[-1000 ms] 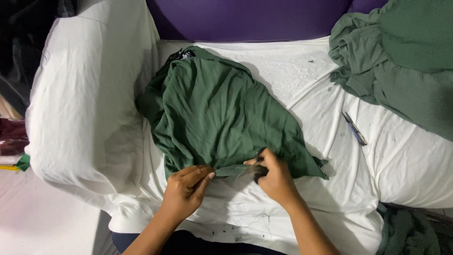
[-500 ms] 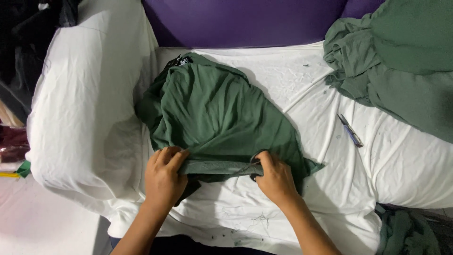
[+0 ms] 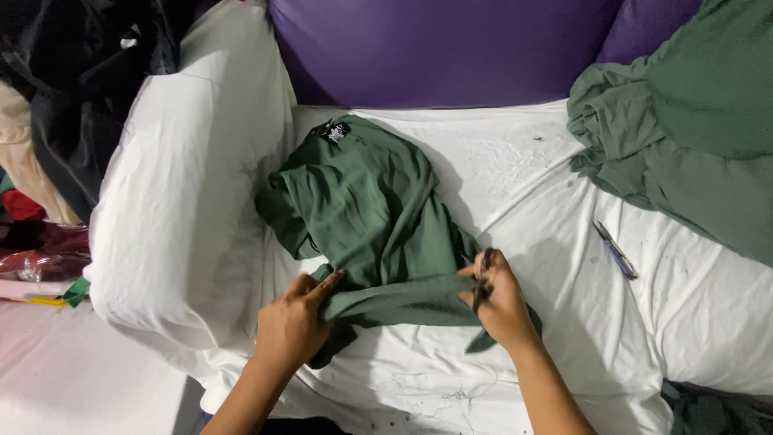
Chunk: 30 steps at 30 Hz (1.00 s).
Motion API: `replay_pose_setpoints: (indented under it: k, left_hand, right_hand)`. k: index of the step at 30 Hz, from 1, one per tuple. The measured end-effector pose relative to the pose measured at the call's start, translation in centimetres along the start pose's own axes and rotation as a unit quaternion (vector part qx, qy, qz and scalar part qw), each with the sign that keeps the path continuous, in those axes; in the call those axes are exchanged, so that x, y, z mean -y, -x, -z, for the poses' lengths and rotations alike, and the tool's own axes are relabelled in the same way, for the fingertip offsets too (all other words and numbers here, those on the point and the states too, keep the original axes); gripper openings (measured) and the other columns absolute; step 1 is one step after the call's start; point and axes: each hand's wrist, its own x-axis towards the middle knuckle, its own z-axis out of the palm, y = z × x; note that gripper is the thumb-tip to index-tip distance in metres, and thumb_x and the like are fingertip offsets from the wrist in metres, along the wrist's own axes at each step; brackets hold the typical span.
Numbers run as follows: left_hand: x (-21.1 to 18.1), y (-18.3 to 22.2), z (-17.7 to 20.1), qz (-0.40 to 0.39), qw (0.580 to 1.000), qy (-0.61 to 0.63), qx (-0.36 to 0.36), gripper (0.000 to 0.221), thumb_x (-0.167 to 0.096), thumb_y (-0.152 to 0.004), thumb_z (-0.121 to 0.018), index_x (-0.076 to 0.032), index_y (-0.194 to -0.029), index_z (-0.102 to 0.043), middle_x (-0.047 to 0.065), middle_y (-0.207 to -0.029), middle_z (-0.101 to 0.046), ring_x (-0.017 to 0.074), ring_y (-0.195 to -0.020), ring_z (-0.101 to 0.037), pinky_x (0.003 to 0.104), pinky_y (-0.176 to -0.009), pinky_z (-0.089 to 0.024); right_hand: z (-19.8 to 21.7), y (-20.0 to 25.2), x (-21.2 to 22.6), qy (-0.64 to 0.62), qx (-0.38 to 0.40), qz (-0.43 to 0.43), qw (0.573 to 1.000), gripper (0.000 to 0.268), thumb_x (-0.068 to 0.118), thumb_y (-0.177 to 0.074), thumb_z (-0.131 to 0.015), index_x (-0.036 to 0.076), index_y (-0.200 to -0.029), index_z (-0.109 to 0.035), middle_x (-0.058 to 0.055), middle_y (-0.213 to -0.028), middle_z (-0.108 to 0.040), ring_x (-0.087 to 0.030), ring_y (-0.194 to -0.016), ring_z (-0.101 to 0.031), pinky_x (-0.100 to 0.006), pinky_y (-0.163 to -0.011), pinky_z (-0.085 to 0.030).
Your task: Trimming excess threads from a green garment using scissors
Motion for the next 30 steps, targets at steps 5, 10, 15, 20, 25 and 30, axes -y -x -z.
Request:
replay_pose_setpoints:
  k: [5,10,15,20,25,30]
  left_hand:
    - [0.0,-1.2,0.0,0.061,0.927,0.367,-0.052,0.051,0.000,-0.066,-0.043,-0.020,-0.106,-0.067,0.002,-0.089,-0.079,0.0277,-0.078,-0.073,0.039,-0.068,-0.050]
    - [-2.0,1.2,-1.0,0.097,0.753,0.641,0.113,0.052,-0.018,-0.082,-0.066,-0.015,-0.134,-0.063,-0.001,-0.130,-0.061,0.0115,-0.122,-0.053,0.027,-0.106,-0.038]
    - [-3.5,1.7,4.6,-0.121,0.851,0.480,0.177,0.093,-0.047,-0.069,-0.088,-0.017,-0.146,-0.046,0.005,-0.128,-0.071,0.0135,-0.111,-0.066,0.027,-0.096,-0.049]
    - [-0.5,0.2,-0.5,0.005,0.996,0.075,0.039,0.068,-0.023,-0.069,-0.060,-0.044,-0.133,-0.066,0.001,-0.092,-0.076,0.0362,-0.079,-0.072,0.051,-0.059,-0.055]
    - [0.2,-0.2,0.7,-0.055,0.922,0.367,-0.113,0.053,-0.001,-0.071,-0.059,-0.013,-0.120,-0.073,0.011,-0.135,-0.065,0.0295,-0.122,-0.061,0.041,-0.097,-0.051]
    - [-2.0,0.2,2.3,-0.033,0.764,0.640,-0.074,0.019,-0.012,-0.089,-0.049,-0.014,-0.070,-0.048,-0.005,-0.070,-0.047,0.0111,-0.069,-0.044,0.030,-0.067,-0.036]
  right_hand:
    - [-0.3,1.1,2.4,0.188,0.023,0.052,0.980,0.053,0.016,-0.065,-0.100,0.012,-0.092,-0.054,-0.001,-0.091,-0.069,-0.014,-0.079,-0.064,-0.030,-0.073,-0.051]
    - [-1.1,-1.2,1.7,0.369,0.073,0.016,0.926,0.050,0.013,-0.069,-0.085,0.013,-0.111,-0.058,0.000,-0.122,-0.070,-0.022,-0.112,-0.065,-0.037,-0.091,-0.053]
    - [-1.3,-3.4,-1.7,0.477,0.094,0.197,0.851,0.040,0.002,-0.077,-0.072,0.009,-0.113,-0.055,0.000,-0.134,-0.067,-0.032,-0.106,-0.056,-0.048,-0.103,-0.043]
    - [-1.7,-3.2,1.9,0.416,0.020,-0.088,0.905,0.027,0.012,-0.078,-0.062,0.018,-0.103,-0.053,-0.004,-0.093,-0.070,-0.032,-0.083,-0.068,-0.044,-0.067,-0.046]
    - [0.9,-1.8,-1.9,0.067,0.054,0.058,0.995,0.050,0.005,-0.069,-0.087,0.018,-0.097,-0.047,-0.001,-0.090,-0.050,-0.013,-0.080,-0.052,-0.027,-0.075,-0.044]
    - [-3.0,-1.5,1.2,0.352,0.085,0.059,0.930,0.088,0.049,-0.051,-0.103,0.015,-0.114,-0.053,-0.002,-0.106,-0.067,-0.018,-0.092,-0.068,-0.035,-0.076,-0.056]
